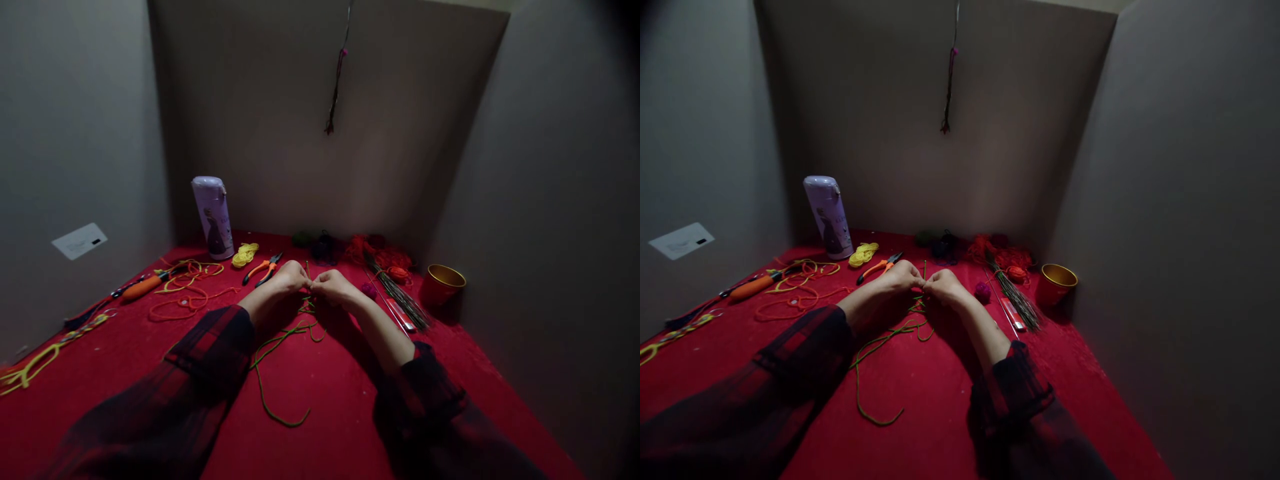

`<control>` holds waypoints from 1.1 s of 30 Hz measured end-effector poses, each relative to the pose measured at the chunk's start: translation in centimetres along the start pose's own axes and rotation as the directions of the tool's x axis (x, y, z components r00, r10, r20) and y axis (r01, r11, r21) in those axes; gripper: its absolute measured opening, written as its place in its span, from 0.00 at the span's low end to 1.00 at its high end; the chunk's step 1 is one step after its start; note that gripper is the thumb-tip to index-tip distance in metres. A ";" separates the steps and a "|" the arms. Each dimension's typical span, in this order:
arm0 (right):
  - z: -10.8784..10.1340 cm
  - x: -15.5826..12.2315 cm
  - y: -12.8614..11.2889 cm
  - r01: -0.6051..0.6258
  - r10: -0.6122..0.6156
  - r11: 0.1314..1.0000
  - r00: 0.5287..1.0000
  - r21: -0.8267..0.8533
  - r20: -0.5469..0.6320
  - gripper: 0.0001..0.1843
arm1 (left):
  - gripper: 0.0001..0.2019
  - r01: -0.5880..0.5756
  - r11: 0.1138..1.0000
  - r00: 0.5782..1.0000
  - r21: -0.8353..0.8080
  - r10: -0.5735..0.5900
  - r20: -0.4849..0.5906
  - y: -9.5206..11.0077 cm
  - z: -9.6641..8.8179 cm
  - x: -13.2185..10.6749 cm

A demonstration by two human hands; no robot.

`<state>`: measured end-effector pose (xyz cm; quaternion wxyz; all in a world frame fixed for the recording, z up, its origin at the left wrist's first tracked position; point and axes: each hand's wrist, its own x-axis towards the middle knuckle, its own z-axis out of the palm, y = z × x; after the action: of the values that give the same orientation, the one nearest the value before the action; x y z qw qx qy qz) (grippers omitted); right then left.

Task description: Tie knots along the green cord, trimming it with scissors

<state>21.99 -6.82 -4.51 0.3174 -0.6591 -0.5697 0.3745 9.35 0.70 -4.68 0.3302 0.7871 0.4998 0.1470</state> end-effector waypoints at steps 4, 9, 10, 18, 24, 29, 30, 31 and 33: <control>-1.2 0.0 -0.1 0.022 -0.022 0.999 1.000 -0.023 0.011 0.15 | 0.09 0.045 0.999 0.999 0.008 -0.045 -0.006 0.0 0.3 0.0; -1.8 -0.1 0.1 0.124 -0.134 0.991 0.950 0.055 0.280 0.09 | 0.14 0.155 0.968 0.986 -0.200 -0.138 0.094 0.0 0.6 -0.2; -1.7 -0.3 0.0 0.149 -0.155 0.988 0.925 0.044 0.346 0.09 | 0.14 0.180 0.947 0.979 -0.265 -0.146 0.140 0.0 0.6 -0.1; -2.7 -1.6 -1.0 0.264 -0.189 0.958 0.875 -0.111 0.446 0.12 | 0.15 0.256 0.831 0.959 -0.493 -0.156 0.235 -0.2 1.0 0.4; -2.0 0.0 -0.6 -0.043 0.076 0.976 0.985 0.212 -0.154 0.16 | 0.15 0.230 0.873 0.963 -0.430 -0.140 0.231 -0.9 1.2 0.7; 0.0 0.8 0.1 -0.098 0.026 0.847 0.989 0.523 0.144 0.15 | 0.13 0.133 0.899 0.973 -0.418 -0.039 0.226 -0.7 1.0 0.2; 0.3 0.9 0.2 -0.114 0.025 0.827 0.986 0.551 0.166 0.14 | 0.13 0.116 0.905 0.977 -0.410 -0.030 0.210 -0.6 1.0 -0.1; 0.5 0.9 0.2 -0.137 0.038 0.810 0.983 0.570 0.182 0.13 | 0.12 0.107 0.909 0.980 -0.403 -0.028 0.196 -0.4 0.9 -0.3; 0.7 0.9 0.1 -0.204 0.089 0.787 0.971 0.582 0.220 0.11 | 0.11 0.105 0.912 0.985 -0.396 -0.040 0.169 0.0 0.7 -0.8</control>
<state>21.55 -5.93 -5.06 0.4266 -0.5301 -0.3948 0.6173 9.43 -0.30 -5.12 0.5290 0.6920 0.4601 0.1720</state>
